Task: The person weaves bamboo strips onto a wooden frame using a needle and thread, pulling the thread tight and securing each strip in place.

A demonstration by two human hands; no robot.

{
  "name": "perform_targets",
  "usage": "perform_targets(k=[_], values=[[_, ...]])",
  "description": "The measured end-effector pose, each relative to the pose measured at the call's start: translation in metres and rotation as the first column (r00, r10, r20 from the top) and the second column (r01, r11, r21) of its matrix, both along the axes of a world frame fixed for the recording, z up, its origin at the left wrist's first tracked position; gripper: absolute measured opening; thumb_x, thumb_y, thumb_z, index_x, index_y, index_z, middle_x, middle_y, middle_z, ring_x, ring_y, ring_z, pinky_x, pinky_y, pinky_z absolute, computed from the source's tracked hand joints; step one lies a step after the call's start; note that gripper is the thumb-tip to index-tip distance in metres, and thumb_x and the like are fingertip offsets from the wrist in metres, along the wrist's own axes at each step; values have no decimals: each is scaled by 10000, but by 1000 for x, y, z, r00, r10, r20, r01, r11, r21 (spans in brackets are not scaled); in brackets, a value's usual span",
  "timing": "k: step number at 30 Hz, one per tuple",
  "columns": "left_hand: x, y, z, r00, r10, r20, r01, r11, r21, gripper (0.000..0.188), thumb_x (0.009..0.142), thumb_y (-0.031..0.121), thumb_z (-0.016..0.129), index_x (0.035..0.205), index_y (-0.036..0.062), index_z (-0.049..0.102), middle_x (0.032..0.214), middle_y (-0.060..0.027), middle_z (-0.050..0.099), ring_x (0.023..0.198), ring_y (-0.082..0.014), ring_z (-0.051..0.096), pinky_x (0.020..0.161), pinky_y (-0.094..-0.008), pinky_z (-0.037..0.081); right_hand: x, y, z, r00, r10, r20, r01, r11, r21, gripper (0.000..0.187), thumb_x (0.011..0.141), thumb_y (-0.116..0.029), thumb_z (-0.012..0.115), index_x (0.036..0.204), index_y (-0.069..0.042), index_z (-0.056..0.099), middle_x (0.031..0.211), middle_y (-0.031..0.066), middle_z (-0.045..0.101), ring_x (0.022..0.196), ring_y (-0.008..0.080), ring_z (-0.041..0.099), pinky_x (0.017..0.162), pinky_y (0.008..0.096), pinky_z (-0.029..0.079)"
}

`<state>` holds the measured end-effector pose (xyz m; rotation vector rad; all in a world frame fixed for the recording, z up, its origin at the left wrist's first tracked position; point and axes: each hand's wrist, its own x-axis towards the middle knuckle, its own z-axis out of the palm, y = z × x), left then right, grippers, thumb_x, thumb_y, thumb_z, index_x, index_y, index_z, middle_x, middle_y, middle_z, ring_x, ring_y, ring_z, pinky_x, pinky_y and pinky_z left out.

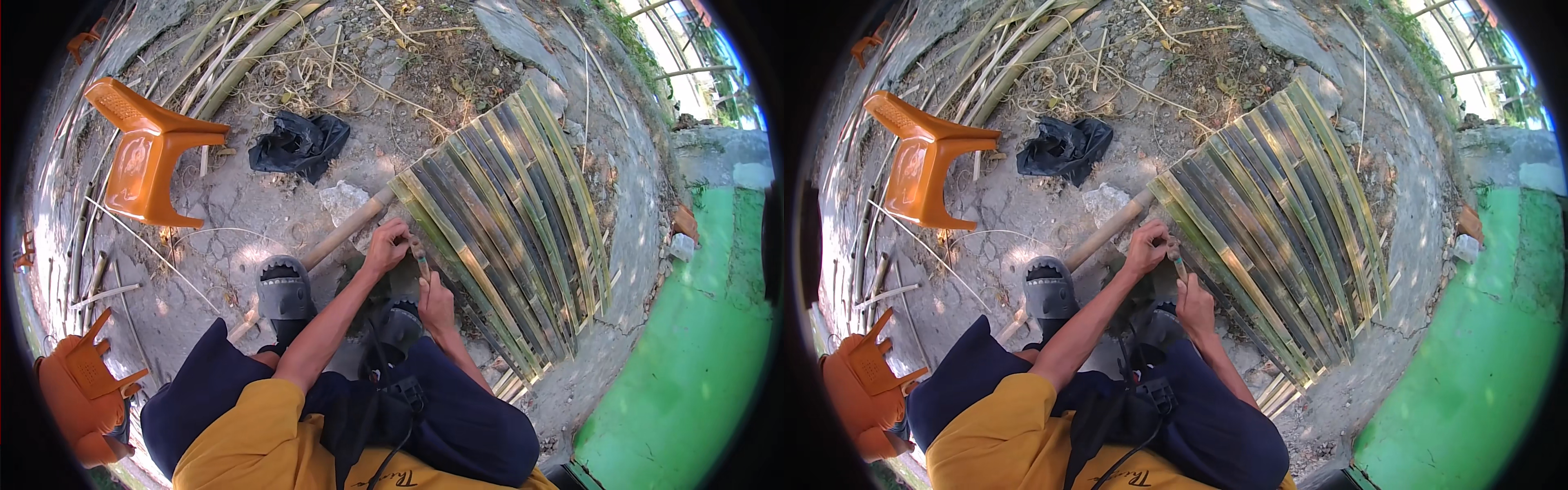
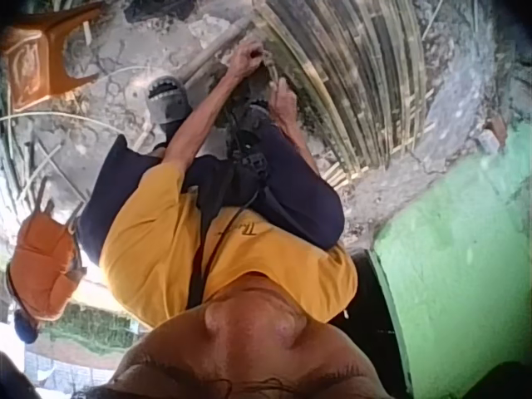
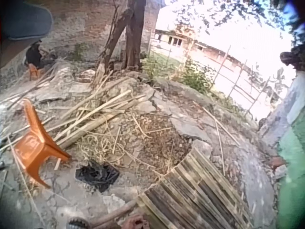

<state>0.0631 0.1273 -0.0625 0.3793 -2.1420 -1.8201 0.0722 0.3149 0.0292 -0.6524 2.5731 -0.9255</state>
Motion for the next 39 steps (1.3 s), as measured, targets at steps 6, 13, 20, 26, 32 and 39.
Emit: perform_targets(k=[6,13,20,26,32,39], values=[[-6,6,4,998,45,-33,-45,999,0,198,749,-97,745,805,-25,568,792,-89,548,691,-218,586,613,-339,458,0,13,6,999,4,-40,-11,987,-161,238,1101,-244,518,1076,-8,541,719,266,637,684,504,651,590,579,477],[-1,4,4,997,36,-71,-41,997,-67,209,751,-76,771,807,-19,578,781,-100,558,704,-244,592,626,-359,466,2,14,0,999,-40,18,42,987,-157,206,1086,-209,517,1056,-6,538,740,262,632,695,505,652,595,569,482],[-4,4,5,999,9,-33,-10,999,-30,195,744,-71,744,797,-26,561,771,-87,542,690,-218,580,608,-331,458,7,24,-15,1000,15,14,-14,998,-56,238,1083,-245,539,1049,-9,541,751,257,634,711,495,664,602,561,493],[-3,1,4,1000,-6,-1,6,998,-58,184,772,-50,729,816,-21,553,791,-84,547,694,-203,569,621,-324,456,-1,14,-25,1000,11,9,-10,1000,-27,224,1083,-234,546,1059,-11,549,736,250,626,698,487,663,594,554,494],[-5,3,5,997,32,-73,-35,999,-40,173,780,-57,730,824,-25,566,787,-78,541,673,-192,559,596,-325,438,6,24,-9,992,29,-119,-53,976,-210,210,1084,-212,539,1028,-10,537,713,269,615,674,507,646,575,566,475],[-4,3,6,1000,8,5,-8,1000,-17,214,802,-12,789,811,-20,575,780,-112,537,684,-253,597,606,-366,457,8,22,-8,998,-63,4,62,977,-202,239,1090,-234,535,1017,-5,524,706,271,593,675,517,637,566,567,447]])
